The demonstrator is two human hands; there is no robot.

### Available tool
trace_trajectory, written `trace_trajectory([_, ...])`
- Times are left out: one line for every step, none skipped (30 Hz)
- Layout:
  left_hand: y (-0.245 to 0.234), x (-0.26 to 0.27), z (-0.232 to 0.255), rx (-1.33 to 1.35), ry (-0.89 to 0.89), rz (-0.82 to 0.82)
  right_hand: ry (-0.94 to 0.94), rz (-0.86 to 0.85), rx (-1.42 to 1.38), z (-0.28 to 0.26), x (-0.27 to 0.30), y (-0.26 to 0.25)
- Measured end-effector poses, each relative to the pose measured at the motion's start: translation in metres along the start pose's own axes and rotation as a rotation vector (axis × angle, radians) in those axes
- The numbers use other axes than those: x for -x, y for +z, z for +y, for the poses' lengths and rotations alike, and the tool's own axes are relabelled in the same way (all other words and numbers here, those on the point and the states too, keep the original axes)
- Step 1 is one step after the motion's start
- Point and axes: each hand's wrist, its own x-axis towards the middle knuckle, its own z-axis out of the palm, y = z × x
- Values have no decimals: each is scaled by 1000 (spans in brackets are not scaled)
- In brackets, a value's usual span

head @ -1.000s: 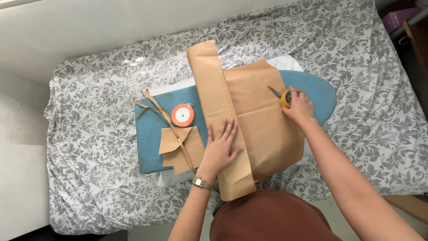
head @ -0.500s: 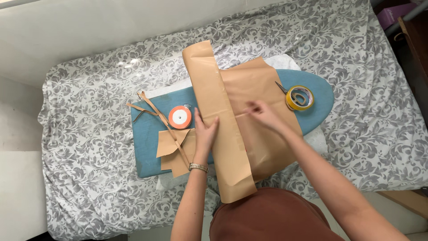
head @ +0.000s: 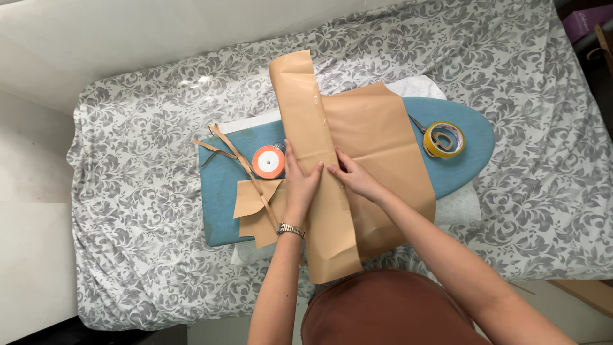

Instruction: The person wraps a long cylindrical object with brown paper on a blue ironing board. They fold the paper around the object, smooth the edges, and secure the seam with multiple pieces of yellow tape cut with scissors. The wrapped item remains on the ironing board at the end.

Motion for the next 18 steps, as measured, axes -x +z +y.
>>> trace_trajectory([-3, -1, 6, -15, -30, -16, 2, 27, 22, 2, 0, 4])
trace_trajectory([-6, -2, 11, -30, -60, -32, 5, 54, 45, 3, -1, 7])
trace_trajectory([-5, -1, 17, -145, -20, -1, 0, 49, 44, 5, -2, 7])
trace_trajectory([-3, -1, 23, -260, 22, 29, -4, 44, 44, 7, -3, 6])
trace_trajectory([0, 1, 28, -375, 63, 58, -7, 39, 43, 10, -4, 6])
trace_trajectory([3, 3, 32, -444, 60, 31, 0, 24, 26, 14, -4, 4])
trace_trajectory([6, 4, 36, -512, 58, 6, 7, 10, 12, 18, -6, -1])
trace_trajectory([8, 5, 38, -579, 55, -20, 14, -4, -3, 23, -6, -7])
trace_trajectory([9, 6, 39, -601, 80, -8, 67, -6, -39, 29, -5, -15])
trace_trajectory([10, 7, 40, -624, 104, 4, 120, -9, -75, 35, -3, -25])
trace_trajectory([10, 7, 40, -649, 128, 20, 172, -17, -113, 40, -2, -34])
trace_trajectory([8, 7, 40, -643, 124, 12, 145, 69, 32, 46, -2, -44])
trace_trajectory([7, 8, 39, -637, 118, 3, 121, 155, 176, 51, 0, -55])
trace_trajectory([7, 9, 38, -631, 112, -6, 98, 240, 320, 56, 2, -64])
trace_trajectory([7, 10, 39, -641, 111, 5, 55, 383, 482, 59, 10, -75])
trace_trajectory([8, 13, 40, -651, 111, 16, 10, 525, 643, 61, 19, -88])
trace_trajectory([9, 15, 41, -661, 111, 26, -23, 593, 804, 60, 27, -99])
trace_trajectory([10, 16, 44, -675, 112, 4, -57, 659, 967, 58, 34, -106])
